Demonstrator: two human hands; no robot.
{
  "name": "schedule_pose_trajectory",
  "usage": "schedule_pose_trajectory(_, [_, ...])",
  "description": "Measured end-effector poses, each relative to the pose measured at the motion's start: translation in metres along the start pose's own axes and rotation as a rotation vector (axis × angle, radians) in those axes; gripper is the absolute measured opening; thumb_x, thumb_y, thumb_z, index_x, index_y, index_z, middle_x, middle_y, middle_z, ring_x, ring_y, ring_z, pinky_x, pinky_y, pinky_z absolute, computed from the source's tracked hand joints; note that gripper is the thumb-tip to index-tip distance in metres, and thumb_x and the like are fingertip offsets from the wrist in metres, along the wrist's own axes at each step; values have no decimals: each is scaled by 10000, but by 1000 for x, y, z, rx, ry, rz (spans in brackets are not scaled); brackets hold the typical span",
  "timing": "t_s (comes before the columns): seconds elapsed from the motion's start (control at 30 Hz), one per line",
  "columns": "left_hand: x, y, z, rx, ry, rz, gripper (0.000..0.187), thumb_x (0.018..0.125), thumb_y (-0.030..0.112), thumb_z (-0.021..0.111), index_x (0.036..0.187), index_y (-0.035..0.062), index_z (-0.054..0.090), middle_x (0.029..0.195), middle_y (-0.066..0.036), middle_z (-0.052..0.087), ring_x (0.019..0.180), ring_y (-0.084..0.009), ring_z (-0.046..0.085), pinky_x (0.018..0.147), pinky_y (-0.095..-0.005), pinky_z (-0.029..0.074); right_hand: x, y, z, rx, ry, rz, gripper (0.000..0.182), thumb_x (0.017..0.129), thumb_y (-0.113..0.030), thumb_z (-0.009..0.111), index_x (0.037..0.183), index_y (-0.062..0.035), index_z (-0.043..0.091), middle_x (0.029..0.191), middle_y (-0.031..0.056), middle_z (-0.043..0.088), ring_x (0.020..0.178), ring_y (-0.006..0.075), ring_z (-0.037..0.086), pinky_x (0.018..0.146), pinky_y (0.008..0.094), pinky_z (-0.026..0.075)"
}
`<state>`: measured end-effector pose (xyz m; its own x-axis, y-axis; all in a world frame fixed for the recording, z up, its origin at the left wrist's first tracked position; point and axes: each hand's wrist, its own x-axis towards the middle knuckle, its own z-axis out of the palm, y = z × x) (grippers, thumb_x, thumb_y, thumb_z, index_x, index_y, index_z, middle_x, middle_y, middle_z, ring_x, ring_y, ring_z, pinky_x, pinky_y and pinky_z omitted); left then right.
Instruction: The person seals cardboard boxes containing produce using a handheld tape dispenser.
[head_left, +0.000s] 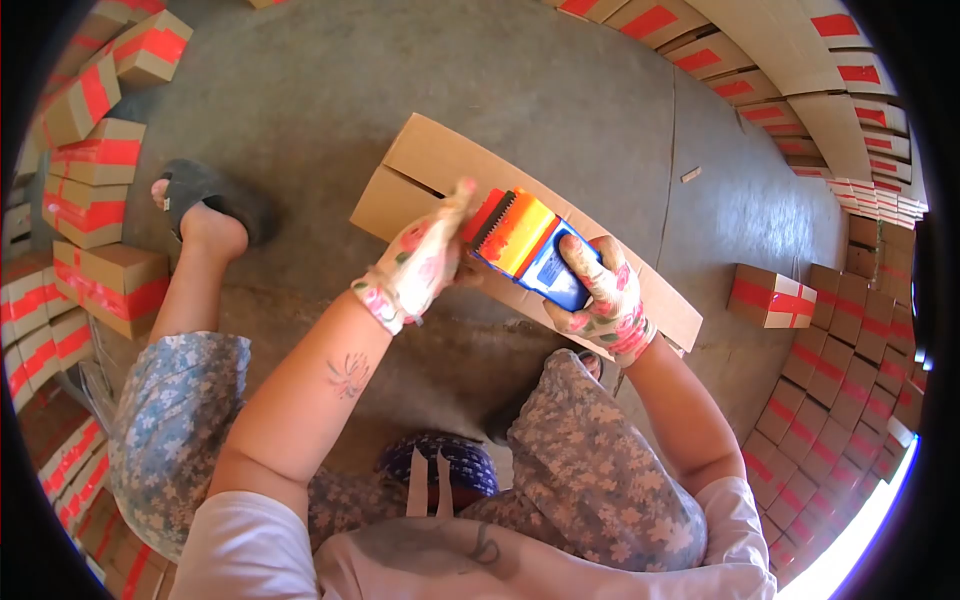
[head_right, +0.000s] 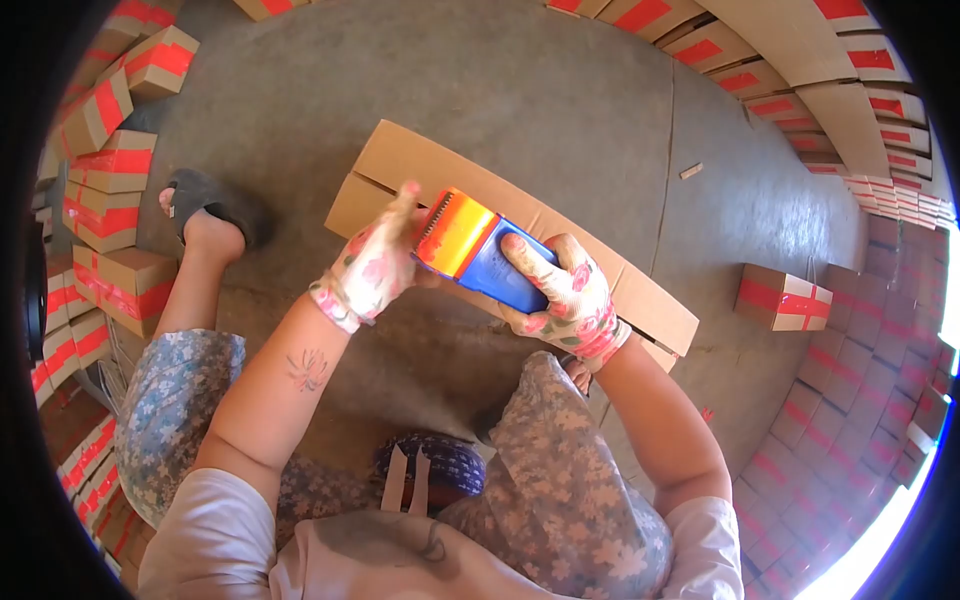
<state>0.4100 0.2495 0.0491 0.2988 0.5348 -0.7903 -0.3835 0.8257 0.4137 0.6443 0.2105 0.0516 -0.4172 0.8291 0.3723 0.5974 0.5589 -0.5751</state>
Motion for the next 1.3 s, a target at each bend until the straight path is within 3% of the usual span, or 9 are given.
schedule_pose_trajectory(0.3, [10, 64, -58, 804, 456, 853, 219, 934, 238, 637, 956, 21, 662, 858, 5, 662, 779, -66, 576, 729, -242, 479, 47, -55, -36, -206, -307, 187, 726, 646, -184, 774, 1329, -303, 560, 818, 118, 517, 682, 282, 590, 598, 391, 502])
schedule_pose_trajectory(0.4, [45, 99, -137, 1123, 803, 1156, 382, 933, 406, 562, 891, 32, 634, 846, -170, 665, 776, -373, 625, 717, -445, 478, 44, -62, -40, -269, -459, 274, 706, 690, -214, 742, 1358, -293, 526, 888, 155, 528, 797, 315, 608, 685, 411, 517])
schedule_pose_trajectory(0.63, [85, 94, -129, 1586, 742, 801, 355, 960, 388, 489, 848, 73, 608, 890, -198, 640, 809, -397, 597, 704, -468, 469, 70, -69, -27, -320, -633, 420, 691, 727, -242, 693, 1386, -283, 487, 954, 184, 531, 804, 323, 623, 674, 418, 524])
schedule_pose_trajectory(0.7, [104, 78, -124, 917, 385, 458, 313, 944, 369, 507, 894, 83, 626, 925, -174, 654, 854, -369, 626, 746, -444, 485, 66, -66, -29, -301, -626, 431, 690, 727, -242, 694, 1384, -281, 489, 951, 184, 532, 797, 324, 624, 672, 419, 524])
schedule_pose_trajectory(0.73, [96, 67, -116, 1761, 327, 724, 311, 928, 357, 522, 953, 68, 634, 948, -150, 670, 894, -329, 645, 787, -400, 493, 65, -66, -29, -287, -612, 433, 689, 726, -242, 695, 1383, -280, 491, 949, 185, 533, 790, 324, 626, 670, 420, 525])
schedule_pose_trajectory(0.87, [116, 54, -135, 1264, 155, 397, 308, 930, 309, 537, 1076, 56, 634, 1069, -148, 673, 984, -302, 638, 842, -367, 488, 65, -65, -27, -292, -607, 465, 688, 717, -239, 697, 1375, -281, 499, 944, 185, 536, 790, 332, 627, 669, 422, 525])
schedule_pose_trajectory(0.97, [101, 68, -121, 2027, 338, 262, 301, 947, 284, 530, 1152, 81, 615, 1197, -137, 636, 1029, -270, 628, 890, -345, 474, 59, -65, -24, -321, -549, 402, 696, 704, -238, 705, 1369, -278, 502, 935, 186, 539, 783, 341, 627, 664, 430, 525])
schedule_pose_trajectory(1.1, [92, 85, -90, 649, -66, 407, 476, 985, 451, 449, 1300, 109, 550, 1357, -165, 529, 1211, -268, 522, 1025, -349, 393, 55, -59, -24, -302, -534, 417, 674, 703, -231, 698, 1355, -255, 529, 875, 165, 523, 693, 303, 601, 601, 400, 485])
schedule_pose_trajectory(1.3, [41, 102, 36, 2169, 80, 700, 531, 967, 458, 456, 1353, 99, 514, 1466, -92, 431, 1374, -260, 363, 1132, -366, 275, 57, -50, -26, -27, -585, 440, 633, 780, -198, 702, 1372, -185, 477, 1004, 210, 570, 853, 349, 650, 701, 428, 532])
